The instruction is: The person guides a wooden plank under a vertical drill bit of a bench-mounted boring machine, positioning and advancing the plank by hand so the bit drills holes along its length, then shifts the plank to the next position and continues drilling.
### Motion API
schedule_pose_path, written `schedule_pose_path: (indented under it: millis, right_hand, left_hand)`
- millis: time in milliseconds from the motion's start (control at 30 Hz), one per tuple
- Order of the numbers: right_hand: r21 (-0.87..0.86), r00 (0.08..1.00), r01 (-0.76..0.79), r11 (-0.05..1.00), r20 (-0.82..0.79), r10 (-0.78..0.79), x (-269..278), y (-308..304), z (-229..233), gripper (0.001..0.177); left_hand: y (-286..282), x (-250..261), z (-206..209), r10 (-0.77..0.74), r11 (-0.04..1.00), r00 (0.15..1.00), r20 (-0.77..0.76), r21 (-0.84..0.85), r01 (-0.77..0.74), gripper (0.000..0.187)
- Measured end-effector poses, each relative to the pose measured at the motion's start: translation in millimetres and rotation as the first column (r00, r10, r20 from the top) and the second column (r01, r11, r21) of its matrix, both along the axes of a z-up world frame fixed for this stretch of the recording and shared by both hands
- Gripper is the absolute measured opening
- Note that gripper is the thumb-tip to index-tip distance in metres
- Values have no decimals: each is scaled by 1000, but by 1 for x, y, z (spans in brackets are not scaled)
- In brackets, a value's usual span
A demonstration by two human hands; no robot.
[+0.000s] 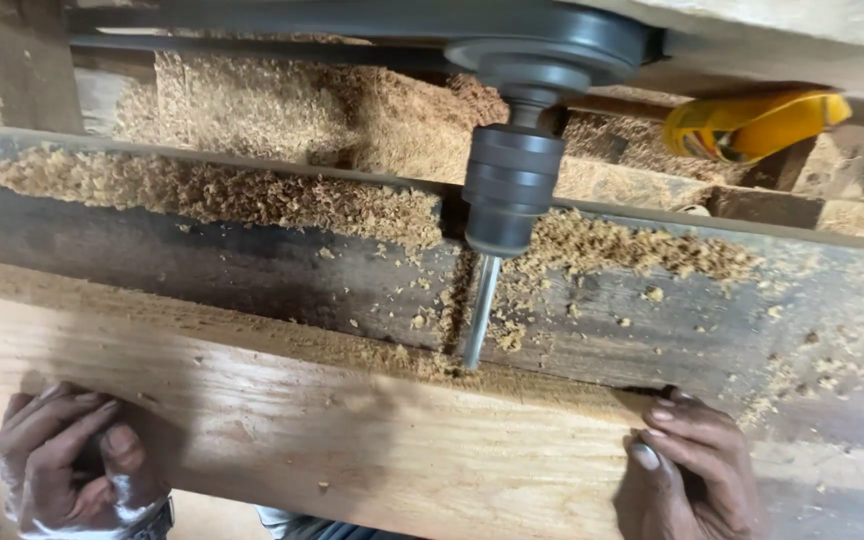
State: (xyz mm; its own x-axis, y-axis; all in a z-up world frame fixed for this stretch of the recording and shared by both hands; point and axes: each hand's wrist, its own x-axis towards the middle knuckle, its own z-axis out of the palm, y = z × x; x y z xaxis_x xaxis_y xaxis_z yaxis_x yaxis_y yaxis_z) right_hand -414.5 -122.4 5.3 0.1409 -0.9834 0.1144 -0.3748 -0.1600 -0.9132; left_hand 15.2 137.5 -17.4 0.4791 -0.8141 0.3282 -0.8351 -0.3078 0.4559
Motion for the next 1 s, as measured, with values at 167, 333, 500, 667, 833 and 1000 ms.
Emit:
schedule_pose_path:
  millis: [167, 333, 500, 667, 833, 1000]
  right_hand:
    - [-5, 998, -47, 999, -33, 46, -2, -5, -1, 7]
    - [-5, 998, -63, 998, 21, 63, -13, -3, -7, 6]
    - [20, 995, -98, 995, 17, 97, -28, -8, -8, 5]
    - [-3, 993, -120, 993, 8, 120, -18, -8, -3, 6]
    - [55, 995, -72, 996, -62, 76, -30, 4, -3, 2]
    - [38, 999, -9, 999, 48, 7, -5, 1, 1, 6]
  left_hand:
    - [-9, 24, 5, -250, 958, 961, -120, 110, 264, 30]
    - [-16, -11, 7, 67, 996, 998, 0, -54, -67, 26]
    - [46, 36, 6, -180, 928, 976, -123, 308, 210, 46]
    - [32, 23, 1, -89, 982, 996, -31, 167, 93, 40]
    - [48, 50, -5, -278, 922, 958, -75, 259, 288, 56]
    - [28, 22, 1, -192, 947, 978, -80, 246, 206, 29]
